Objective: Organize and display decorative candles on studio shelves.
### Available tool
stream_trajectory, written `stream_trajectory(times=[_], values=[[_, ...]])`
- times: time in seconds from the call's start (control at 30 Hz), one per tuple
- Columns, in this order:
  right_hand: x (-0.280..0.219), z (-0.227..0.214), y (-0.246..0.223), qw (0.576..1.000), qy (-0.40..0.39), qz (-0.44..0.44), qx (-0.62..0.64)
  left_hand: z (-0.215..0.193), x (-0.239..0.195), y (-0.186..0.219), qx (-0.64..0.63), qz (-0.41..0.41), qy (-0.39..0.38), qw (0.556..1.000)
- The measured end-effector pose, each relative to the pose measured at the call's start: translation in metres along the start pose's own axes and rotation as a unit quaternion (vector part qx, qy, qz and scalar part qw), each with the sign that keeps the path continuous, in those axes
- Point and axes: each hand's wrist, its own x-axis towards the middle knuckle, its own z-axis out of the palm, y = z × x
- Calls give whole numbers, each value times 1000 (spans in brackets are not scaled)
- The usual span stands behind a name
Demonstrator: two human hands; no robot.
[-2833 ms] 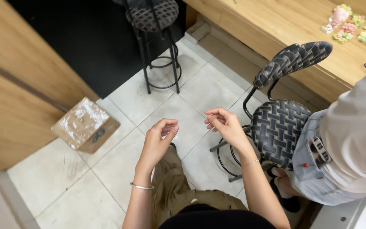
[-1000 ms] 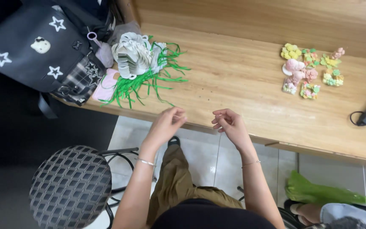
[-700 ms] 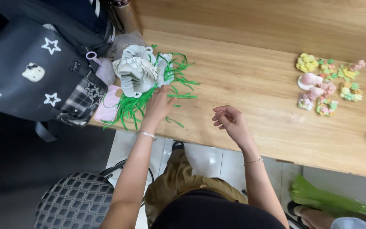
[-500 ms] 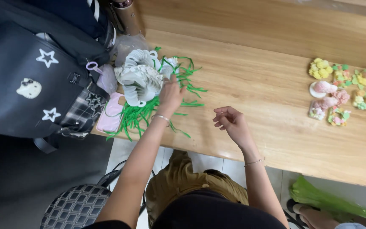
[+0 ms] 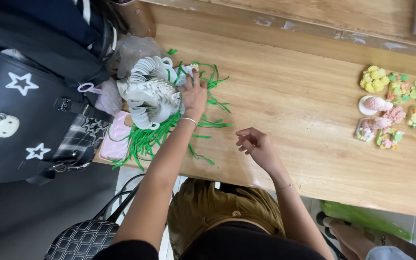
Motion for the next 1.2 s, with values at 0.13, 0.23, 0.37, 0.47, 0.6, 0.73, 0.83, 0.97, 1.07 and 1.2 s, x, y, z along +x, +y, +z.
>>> stream_trajectory(times=[0.13, 0.23, 0.37, 0.47, 0.6, 0.73, 0.83, 0.97, 1.07, 1.2], values=[[29, -7, -2, 1000, -19, -7, -10, -8, -6, -22, -56, -18, 37, 998], [63, -15, -1, 998, -28, -50, -8, -39, -14, -42, -79, -10, 6, 997], [136, -17, -1, 994, -44, -95, -38, -60, -36, -70, -90, 65, 32, 993], [189, -7, -16, 990, -26, -120, -63, -85, -46, -81, -106, 103, 33, 988], [264, 7, -16, 955, 28, -218, -197, -66, -62, -86, -103, 132, 36, 985], [325, 29, 22, 937, 1, -253, -243, -86, -74, -84, -106, 140, 30, 984], [334, 41, -4, 905, -22, -309, -290, -88, -82, -87, -104, 169, 59, 978], [325, 60, -23, 881, -46, -285, -374, -89, -94, -83, -93, 176, 31, 979], [329, 71, -15, 879, -41, -227, -417, -87, -98, -69, -93, 159, -6, 983], [345, 83, 24, 849, 20, -245, -468, -93, -95, -49, -102, 109, -54, 987]])
